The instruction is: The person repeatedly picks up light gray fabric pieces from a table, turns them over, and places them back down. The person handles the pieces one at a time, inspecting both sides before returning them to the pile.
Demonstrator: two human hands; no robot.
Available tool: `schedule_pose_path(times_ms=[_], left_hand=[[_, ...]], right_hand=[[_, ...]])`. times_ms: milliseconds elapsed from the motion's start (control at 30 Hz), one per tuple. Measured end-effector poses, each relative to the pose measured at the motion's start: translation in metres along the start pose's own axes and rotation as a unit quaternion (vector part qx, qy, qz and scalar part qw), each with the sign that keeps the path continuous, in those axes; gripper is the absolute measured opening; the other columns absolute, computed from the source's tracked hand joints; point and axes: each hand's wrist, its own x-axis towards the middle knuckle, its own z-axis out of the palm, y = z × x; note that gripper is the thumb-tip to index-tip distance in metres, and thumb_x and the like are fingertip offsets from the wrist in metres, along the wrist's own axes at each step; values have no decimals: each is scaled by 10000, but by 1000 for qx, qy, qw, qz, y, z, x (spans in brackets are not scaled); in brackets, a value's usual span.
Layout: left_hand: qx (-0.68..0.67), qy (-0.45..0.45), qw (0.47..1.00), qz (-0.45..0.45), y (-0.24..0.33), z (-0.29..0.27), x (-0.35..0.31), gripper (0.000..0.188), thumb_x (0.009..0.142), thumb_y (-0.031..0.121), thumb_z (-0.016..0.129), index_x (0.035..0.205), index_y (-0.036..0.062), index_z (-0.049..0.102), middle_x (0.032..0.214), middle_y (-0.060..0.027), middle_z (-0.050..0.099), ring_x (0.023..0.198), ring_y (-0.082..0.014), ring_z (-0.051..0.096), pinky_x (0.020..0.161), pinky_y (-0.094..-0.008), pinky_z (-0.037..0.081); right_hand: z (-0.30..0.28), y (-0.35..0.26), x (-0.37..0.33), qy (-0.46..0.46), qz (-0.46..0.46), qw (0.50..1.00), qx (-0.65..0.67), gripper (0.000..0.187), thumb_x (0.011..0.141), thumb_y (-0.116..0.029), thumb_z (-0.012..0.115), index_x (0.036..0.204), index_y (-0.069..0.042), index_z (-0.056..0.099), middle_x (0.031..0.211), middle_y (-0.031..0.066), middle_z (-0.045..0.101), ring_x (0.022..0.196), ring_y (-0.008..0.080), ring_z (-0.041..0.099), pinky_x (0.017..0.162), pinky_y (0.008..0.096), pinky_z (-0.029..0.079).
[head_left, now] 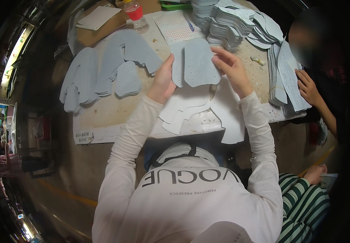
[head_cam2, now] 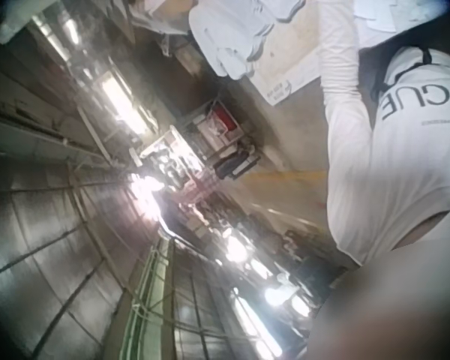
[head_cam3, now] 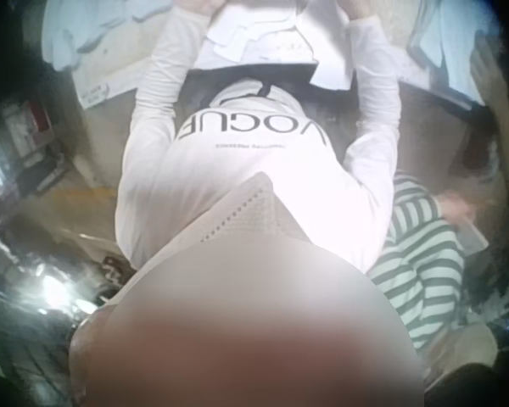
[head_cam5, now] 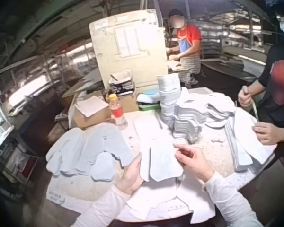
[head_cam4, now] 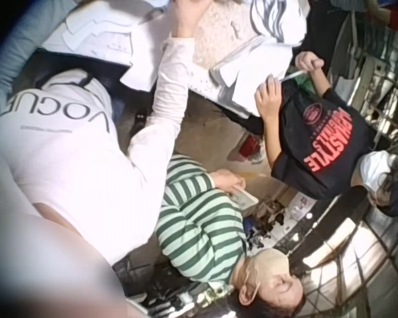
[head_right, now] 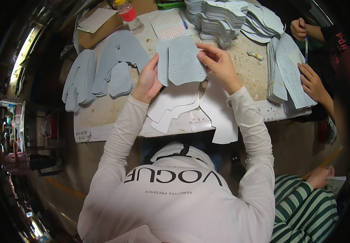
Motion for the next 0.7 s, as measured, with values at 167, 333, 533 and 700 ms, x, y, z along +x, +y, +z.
schedule_pose_path(times_ms=[167, 333, 533, 700], left_hand=[[-9, -10, 1000, -18, -5, 3, -7, 427, 1016, 289, 352, 1341, 15, 387, 1288, -121, 513, 1173, -205, 521, 999, -347, 429], [73, -16, 997, -1, -17, 3, -14, 400, 977, 203, 475, 1325, 17, 410, 1246, -105, 540, 1091, -167, 559, 933, -304, 463], [209, 76, 959, 175, 24, -53, -23, 308, 914, 125, 596, 1179, -24, 548, 1072, -70, 636, 931, -120, 601, 822, -257, 490], [361, 216, 882, 211, 83, -134, -32, 424, 842, 119, 675, 1201, -27, 504, 1030, -108, 657, 881, -149, 631, 749, -277, 502]], right_hand=[[28, 19, 3, 27, -82, 992, -94, 334, 836, -93, 655, 1170, -71, 644, 882, 20, 597, 782, 109, 575, 731, 221, 458], [36, 19, -4, 38, -145, 972, -179, 341, 809, -72, 656, 1149, -94, 659, 850, 42, 566, 778, 136, 584, 698, 248, 487], [20, 7, -7, 62, -188, 960, -197, 281, 855, -77, 625, 1126, -127, 680, 891, 2, 564, 793, 61, 537, 551, 156, 409], [-20, 8, -6, 104, -183, 951, -228, 230, 883, -92, 609, 1094, -117, 696, 921, -23, 582, 789, 31, 502, 544, 142, 379]])
